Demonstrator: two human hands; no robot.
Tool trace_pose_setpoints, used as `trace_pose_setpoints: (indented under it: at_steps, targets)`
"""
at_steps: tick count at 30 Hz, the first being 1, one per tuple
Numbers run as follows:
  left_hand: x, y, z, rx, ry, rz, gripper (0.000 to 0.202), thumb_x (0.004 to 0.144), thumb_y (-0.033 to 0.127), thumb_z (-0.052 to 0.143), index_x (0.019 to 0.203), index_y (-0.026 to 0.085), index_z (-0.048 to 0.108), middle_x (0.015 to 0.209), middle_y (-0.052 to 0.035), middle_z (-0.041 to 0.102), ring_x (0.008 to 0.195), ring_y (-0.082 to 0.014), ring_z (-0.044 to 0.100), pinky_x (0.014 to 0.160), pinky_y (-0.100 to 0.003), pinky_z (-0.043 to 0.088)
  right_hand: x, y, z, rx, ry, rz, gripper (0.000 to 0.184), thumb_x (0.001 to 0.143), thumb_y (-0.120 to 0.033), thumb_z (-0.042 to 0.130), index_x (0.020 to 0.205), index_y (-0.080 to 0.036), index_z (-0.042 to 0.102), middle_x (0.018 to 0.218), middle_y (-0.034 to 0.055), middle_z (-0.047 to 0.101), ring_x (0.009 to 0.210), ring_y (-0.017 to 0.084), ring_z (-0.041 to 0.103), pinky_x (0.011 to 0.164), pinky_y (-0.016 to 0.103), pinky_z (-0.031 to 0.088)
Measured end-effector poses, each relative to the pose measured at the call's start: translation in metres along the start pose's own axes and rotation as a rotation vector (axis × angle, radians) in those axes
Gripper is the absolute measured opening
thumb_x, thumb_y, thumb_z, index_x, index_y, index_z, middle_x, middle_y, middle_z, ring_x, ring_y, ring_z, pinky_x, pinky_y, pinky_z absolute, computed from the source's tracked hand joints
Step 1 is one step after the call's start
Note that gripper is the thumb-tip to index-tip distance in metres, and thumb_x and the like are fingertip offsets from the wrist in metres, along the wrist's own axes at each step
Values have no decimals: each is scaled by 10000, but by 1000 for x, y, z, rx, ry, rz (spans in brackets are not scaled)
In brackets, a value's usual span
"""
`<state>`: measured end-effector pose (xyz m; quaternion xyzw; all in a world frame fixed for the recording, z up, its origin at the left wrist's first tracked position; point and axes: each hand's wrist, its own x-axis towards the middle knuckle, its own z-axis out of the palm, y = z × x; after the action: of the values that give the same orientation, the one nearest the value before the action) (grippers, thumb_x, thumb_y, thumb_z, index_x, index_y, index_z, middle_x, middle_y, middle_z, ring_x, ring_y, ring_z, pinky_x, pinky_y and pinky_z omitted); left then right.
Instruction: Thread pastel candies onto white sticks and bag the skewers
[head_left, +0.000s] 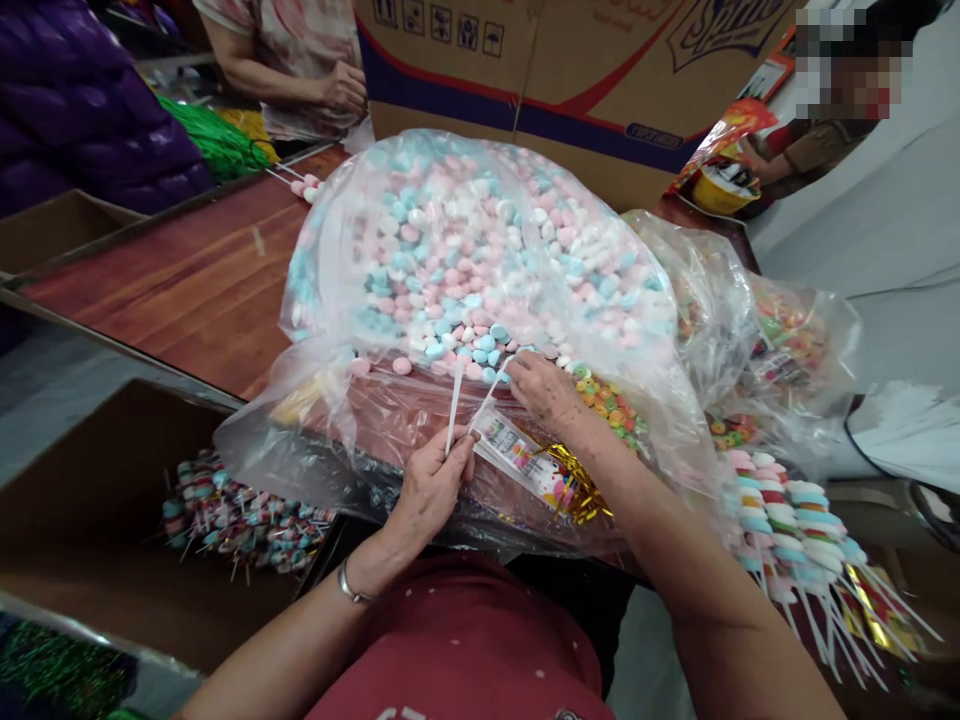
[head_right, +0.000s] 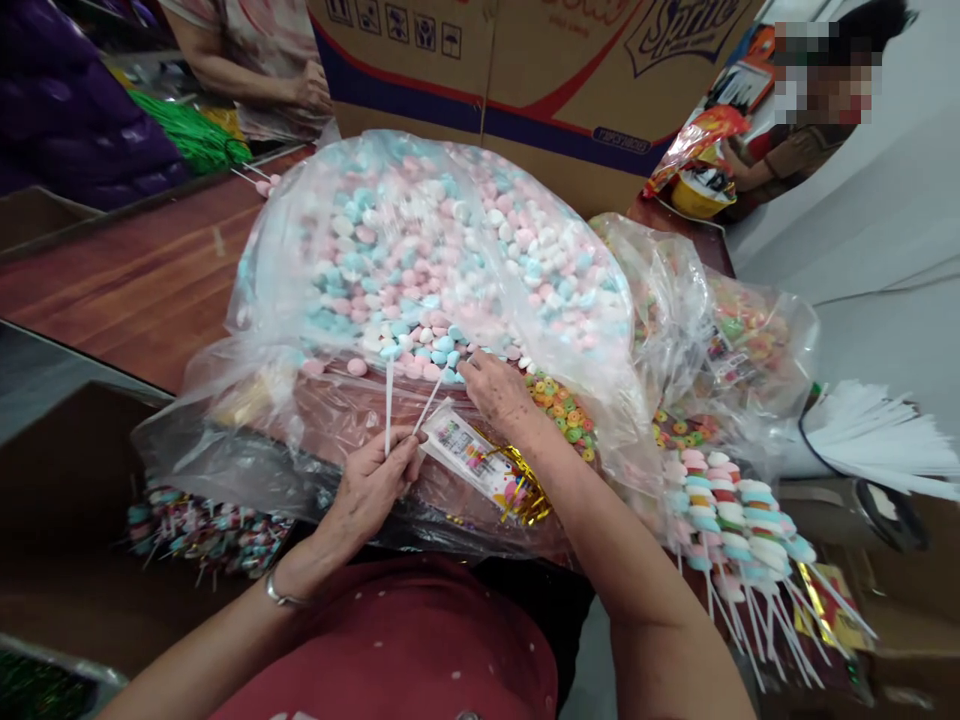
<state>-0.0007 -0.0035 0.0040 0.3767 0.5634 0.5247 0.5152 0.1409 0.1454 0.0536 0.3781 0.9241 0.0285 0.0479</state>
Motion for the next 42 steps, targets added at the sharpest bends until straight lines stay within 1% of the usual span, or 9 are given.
trace_pose_setpoints:
  at_steps: [5, 14, 20, 25, 32, 34, 36, 38, 42]
  targets:
    - [0, 1, 0, 24, 11, -6, 353, 885, 499, 526, 878, 167, 645, 556, 48, 502, 459, -85, 384, 453, -210, 303, -14, 2, -2, 70, -59, 23, 224, 898, -133, 478, 1020, -171, 663, 1016, 102, 648, 910, 203, 599, 724, 276, 419]
    - [0, 1, 1, 12, 24, -24, 376, 865, 524, 535, 887, 167, 651, 558, 38, 509, 468, -91, 394, 449, -208, 306, 3, 18, 11, 317, 238, 114, 289, 874, -154, 490, 1132, -169, 619, 1087, 93, 661, 956, 215, 586, 819, 308, 441]
    - [1, -2, 1, 11, 17, -17, 362, 875, 510, 532, 867, 168, 650, 547, 44, 500, 458, -86, 379, 446, -207, 293, 14, 10, 10, 123, 75, -47, 216, 872, -87, 485, 1019, -154, 629, 1051, 119, 662, 993, 226, 573, 855, 313, 430]
    - [0, -4, 0, 14, -8, -23, 338, 899, 485, 511, 865, 173, 639, 554, 51, 487, 458, -84, 362, 449, -210, 277, 16, 11, 2, 124, -47, -109, 264, 893, -75, 470, 1103, -165, 602, 1138, 126, 663, 1047, 211, 591, 842, 283, 430]
    - [1, 0, 0, 48, -14, -22, 336, 892, 486, 515, 848, 177, 640, 556, 52, 482, 466, -89, 367, 457, -216, 277, 14, 2, 8, 127, 7, 142, 298, 850, -98, 491, 1100, -225, 590, 1012, 83, 715, 874, 208, 655, 670, 271, 429]
    - [1, 3, 0, 52, -14, -22, 335, 891, 485, 509, 846, 179, 638, 553, 53, 480, 464, -92, 366, 460, -220, 280, 8, 6, 9, 300, 88, 258, 232, 807, -147, 539, 1023, -212, 592, 855, 50, 705, 741, 193, 633, 610, 268, 408]
    - [2, 6, 1, 69, -26, -20, 328, 887, 474, 505, 810, 179, 625, 548, 51, 480, 467, -96, 370, 469, -225, 282, 2, 14, 8, 666, 200, 364, 146, 749, -220, 590, 894, -208, 571, 681, -15, 636, 599, 147, 564, 543, 241, 372]
    - [2, 9, 2, 108, -38, -16, 330, 882, 456, 505, 714, 184, 583, 533, 49, 471, 474, -100, 374, 481, -230, 281, -5, 23, 4, 1085, 271, 421, 179, 681, -288, 629, 807, -210, 529, 583, -63, 559, 504, 106, 490, 479, 212, 337]
    - [4, 15, 3, 199, -58, 17, 338, 875, 422, 501, 630, 190, 532, 517, 46, 460, 505, -111, 393, 523, -237, 301, -17, 31, -7, 1585, 256, 491, 308, 569, -320, 702, 790, -205, 522, 523, -88, 535, 432, 78, 463, 385, 174, 293]
